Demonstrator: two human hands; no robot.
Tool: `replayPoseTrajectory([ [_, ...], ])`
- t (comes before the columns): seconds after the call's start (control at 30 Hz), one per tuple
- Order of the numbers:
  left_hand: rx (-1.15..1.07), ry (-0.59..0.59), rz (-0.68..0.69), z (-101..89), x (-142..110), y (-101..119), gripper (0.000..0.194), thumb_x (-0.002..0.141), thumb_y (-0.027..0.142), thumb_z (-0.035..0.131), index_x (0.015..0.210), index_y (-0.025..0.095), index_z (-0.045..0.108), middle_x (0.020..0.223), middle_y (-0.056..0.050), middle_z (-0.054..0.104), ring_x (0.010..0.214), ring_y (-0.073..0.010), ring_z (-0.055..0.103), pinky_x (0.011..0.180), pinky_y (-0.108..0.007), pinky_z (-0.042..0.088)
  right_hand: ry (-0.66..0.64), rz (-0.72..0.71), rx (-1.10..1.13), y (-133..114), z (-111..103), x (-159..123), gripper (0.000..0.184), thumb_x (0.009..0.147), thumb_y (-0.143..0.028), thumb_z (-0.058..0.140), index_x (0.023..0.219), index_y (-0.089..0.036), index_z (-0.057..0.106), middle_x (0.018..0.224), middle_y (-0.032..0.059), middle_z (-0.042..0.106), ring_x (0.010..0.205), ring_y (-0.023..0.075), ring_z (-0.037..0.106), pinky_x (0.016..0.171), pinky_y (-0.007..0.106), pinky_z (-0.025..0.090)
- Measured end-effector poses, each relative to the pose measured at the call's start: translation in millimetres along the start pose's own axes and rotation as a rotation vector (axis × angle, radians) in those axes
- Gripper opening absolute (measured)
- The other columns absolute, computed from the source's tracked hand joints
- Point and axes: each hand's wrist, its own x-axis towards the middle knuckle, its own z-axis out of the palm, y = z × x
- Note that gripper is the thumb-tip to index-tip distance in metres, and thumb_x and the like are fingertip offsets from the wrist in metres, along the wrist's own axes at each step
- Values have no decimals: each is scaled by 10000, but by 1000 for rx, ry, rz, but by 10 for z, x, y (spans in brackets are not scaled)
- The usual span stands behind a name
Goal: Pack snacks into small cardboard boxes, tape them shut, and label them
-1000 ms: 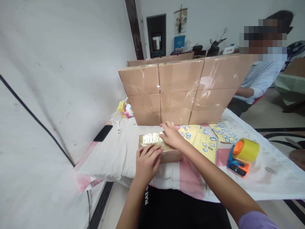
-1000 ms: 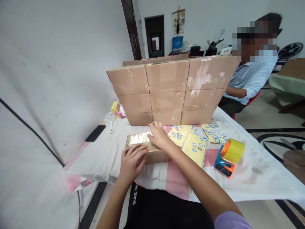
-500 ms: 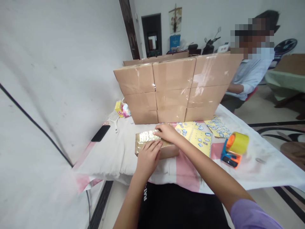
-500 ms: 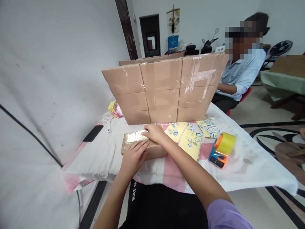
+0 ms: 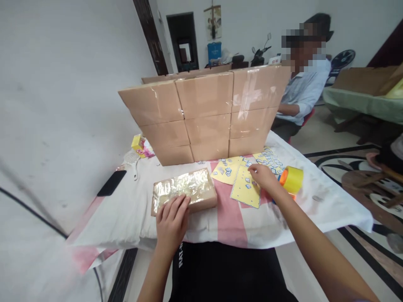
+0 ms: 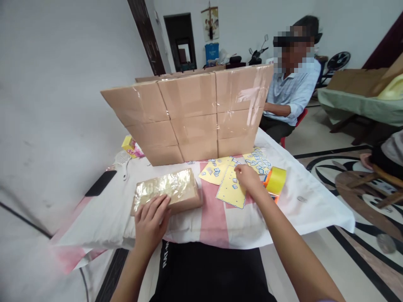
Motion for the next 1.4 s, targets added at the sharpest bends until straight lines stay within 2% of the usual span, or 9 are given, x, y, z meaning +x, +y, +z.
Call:
replayPoseTrajectory([
  [0.13, 56, 25, -18, 9, -147, 94, 684, 894, 235, 681, 1540, 260, 458, 1406, -118, 658, 1305, -322, 591, 1146, -461, 302, -133, 34, -161, 176, 161, -172, 249, 791, -79, 591, 942, -181, 761, 1089, 188, 682, 1003, 334, 624, 804, 409, 460],
  [0.27, 34, -35, 2, -22, -90, 58, 698, 895, 206, 675, 1549, 256, 435, 1389, -105, 672, 1273, -306, 613, 1134, -457, 311, -131, -12, -213, 140, 297, -170, 249, 890, -152, 541, 1040, -188, 737, 1184, 188, 623, 1111, 342, 560, 878, 436, 430],
  [0.47, -13, -81, -13, -8, 85, -55, 611, 926, 211, 637, 1510, 282, 474, 1381, -74, 680, 1248, -289, 618, 1113, -441, 323, -70, -67, -132, 108, 372, -159, 218, 929, -171, 479, 892, -169, 694, 1073, 153, 651, 1038, 289, 576, 869, 388, 398],
  [0.8, 13, -42, -57, 87, 67, -41, 598, 911, 246, 664, 1485, 301, 507, 1337, -61, 703, 1201, -286, 626, 1103, -436, 316, 4, -111, 107, 231, 325, -297, 231, 1020, -290, 327, 992, -208, 541, 945, 46, 677, 864, 179, 636, 729, 263, 459],
  [0.9, 17, -37, -59, 97, 69, -40, 598, 904, 258, 670, 1480, 304, 513, 1324, -64, 709, 1194, -286, 628, 1096, -433, 319, 4, -93, 60, 231, 329, -304, 242, 1015, -298, 363, 946, -202, 574, 981, 66, 684, 920, 193, 639, 788, 279, 463],
  [1.03, 36, -26, -49, 103, 75, -33, 580, 895, 259, 679, 1455, 291, 533, 1312, -79, 713, 1178, -294, 635, 1074, -434, 328, -22, -15, -85, 201, 347, -307, 197, 950, -247, 493, 919, -160, 668, 1088, 172, 674, 1074, 301, 614, 899, 392, 438],
  [1.17, 39, -11, -56, 118, 74, -20, 561, 883, 252, 682, 1427, 282, 552, 1307, -82, 715, 1156, -296, 643, 1064, -436, 334, -117, 45, -159, 193, 254, -110, 210, 904, -238, 581, 1029, -142, 720, 1155, 216, 676, 1114, 346, 617, 897, 421, 458],
  [1.3, 35, -4, -78, 150, 65, -9, 551, 874, 268, 669, 1415, 293, 566, 1306, -76, 714, 1148, -296, 644, 1075, -437, 324, -174, 148, -177, 186, 106, 400, 277, 929, -190, 526, 1114, -147, 728, 1183, 213, 686, 1098, 333, 659, 864, 402, 494],
  [1.4, 37, 8, -92, 166, 69, -5, 528, 868, 275, 667, 1389, 286, 586, 1291, -73, 720, 1140, -294, 645, 1071, -437, 322, -198, 219, -181, 156, 113, 756, 338, 904, -183, 588, 1218, -125, 701, 1235, 236, 660, 1131, 342, 664, 890, 403, 504],
])
